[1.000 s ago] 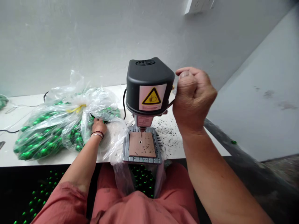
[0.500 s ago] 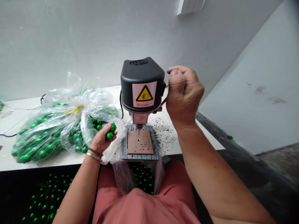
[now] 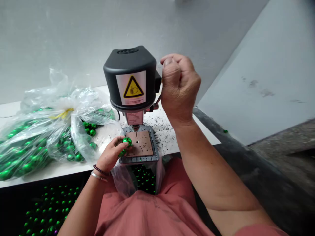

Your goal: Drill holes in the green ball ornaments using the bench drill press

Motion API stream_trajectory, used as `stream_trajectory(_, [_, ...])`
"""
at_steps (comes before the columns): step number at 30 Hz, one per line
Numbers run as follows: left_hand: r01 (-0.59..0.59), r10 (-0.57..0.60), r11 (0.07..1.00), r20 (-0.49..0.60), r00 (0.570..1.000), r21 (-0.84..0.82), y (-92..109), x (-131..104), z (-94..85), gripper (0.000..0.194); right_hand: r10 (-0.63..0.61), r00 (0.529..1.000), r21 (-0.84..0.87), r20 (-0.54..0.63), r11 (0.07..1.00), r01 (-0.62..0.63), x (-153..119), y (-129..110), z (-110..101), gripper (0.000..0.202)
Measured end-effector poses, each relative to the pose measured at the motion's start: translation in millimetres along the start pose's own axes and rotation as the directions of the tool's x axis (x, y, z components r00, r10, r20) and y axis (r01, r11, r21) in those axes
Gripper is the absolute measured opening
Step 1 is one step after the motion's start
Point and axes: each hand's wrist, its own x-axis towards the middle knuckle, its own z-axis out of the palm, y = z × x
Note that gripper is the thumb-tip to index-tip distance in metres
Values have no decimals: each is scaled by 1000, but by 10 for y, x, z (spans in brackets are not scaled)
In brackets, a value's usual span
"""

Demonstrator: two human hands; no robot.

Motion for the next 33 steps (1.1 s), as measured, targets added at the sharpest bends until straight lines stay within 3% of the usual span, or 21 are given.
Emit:
stream_trajectory(4, [24,-24,1000,-28,999,19,22,66,79,39,16,1000,34,0,999,-16,-1,1,-1,27])
stream_trajectory(8, [67,-50,983,-97,994,171,85,125,197,53,25,1000,60,-5,998,-25,-4,-13,-10,23])
stream_trajectory(14, [137,-101,963,-161,982,233,112,185,339,52,43,999,28,-2,999,-43,-2,-31,-24,24])
stream_trajectory(21, [69,0,905,-162,987,420,-27,269,324,45,51,999,11,11,999,-51,8,-54,-37,16])
stream_trajectory(28, [42,141,692,-192,971,720,-32,268,378,45,39,999,25,30,999,-39,8,-50,-55,18])
stream_trajectory(33, [18,175,645,-171,970,764,-46,292,393,45,24,999,-20,48,1000,-23,8,-68,-95,20])
